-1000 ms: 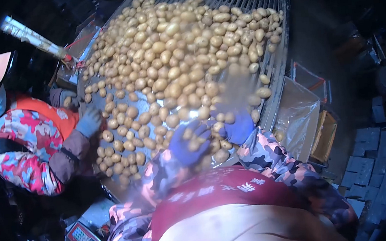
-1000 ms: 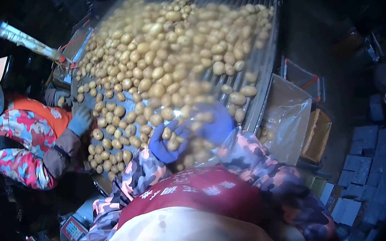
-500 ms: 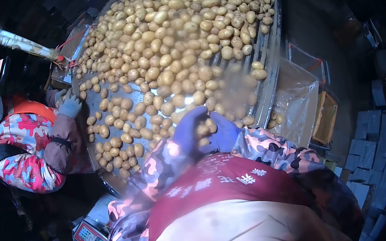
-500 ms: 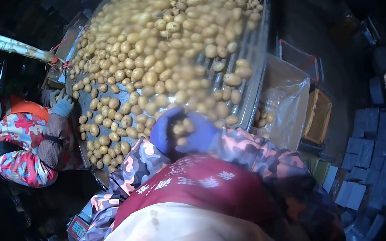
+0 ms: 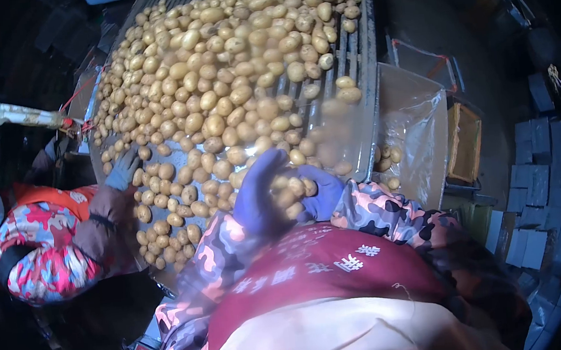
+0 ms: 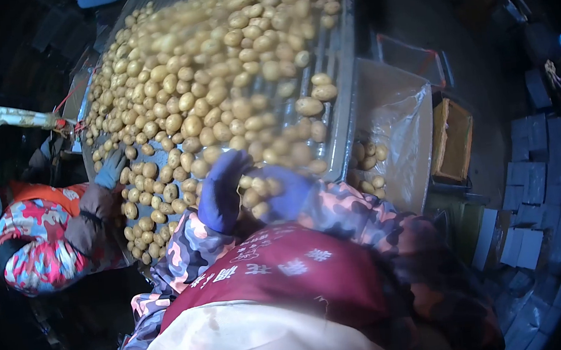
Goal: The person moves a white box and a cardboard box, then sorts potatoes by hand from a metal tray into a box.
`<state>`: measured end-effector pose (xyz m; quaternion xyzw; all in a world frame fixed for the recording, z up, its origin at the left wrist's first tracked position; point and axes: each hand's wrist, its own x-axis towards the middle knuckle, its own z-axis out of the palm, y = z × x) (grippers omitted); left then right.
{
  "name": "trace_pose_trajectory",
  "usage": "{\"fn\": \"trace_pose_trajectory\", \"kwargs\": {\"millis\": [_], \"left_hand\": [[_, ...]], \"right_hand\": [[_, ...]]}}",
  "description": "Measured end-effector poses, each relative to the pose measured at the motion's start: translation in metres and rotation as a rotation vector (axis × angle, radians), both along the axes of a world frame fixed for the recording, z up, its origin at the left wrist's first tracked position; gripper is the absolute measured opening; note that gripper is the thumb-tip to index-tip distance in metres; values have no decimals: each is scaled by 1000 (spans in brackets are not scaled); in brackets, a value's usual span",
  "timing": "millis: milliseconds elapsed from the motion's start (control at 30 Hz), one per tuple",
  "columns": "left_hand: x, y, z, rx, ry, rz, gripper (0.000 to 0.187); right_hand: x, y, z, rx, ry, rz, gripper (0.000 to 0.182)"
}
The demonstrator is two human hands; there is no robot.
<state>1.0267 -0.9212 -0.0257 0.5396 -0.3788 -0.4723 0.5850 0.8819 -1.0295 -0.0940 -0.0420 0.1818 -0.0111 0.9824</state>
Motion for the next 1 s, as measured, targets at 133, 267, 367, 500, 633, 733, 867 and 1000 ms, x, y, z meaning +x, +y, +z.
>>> {"fn": "trace_pose_trajectory", "kwargs": {"millis": [133, 267, 367, 500, 633, 733, 867, 1000], "left_hand": [[-5, -6, -28, -61, 203, -70, 60], [-18, -21, -46, -165, 167, -93, 84], [-54, -34, 30, 237, 346, -13, 81], [-81, -59, 62, 527, 514, -108, 72], [-76, -59, -39, 261, 813, -692, 50], [-82, -64, -68, -39, 285, -957, 77], [-112, -84, -36, -110, 38, -1086, 99], [-124, -95, -48, -382, -349, -861, 82]], "right_hand": [[-21, -4, 22, -87, 82, -2, 38], [-40, -3, 30, -14, 76, -65, 39], [-57, -1, 24, -90, 98, -112, 42], [-83, 2, 14, -211, 156, -221, 44], [-118, 8, -20, -91, 172, -363, 35], [-147, 22, -57, -155, 99, -480, 31], [-192, 23, -39, -377, -102, -530, 53], [-244, 32, -70, -160, -125, -714, 82]]}}
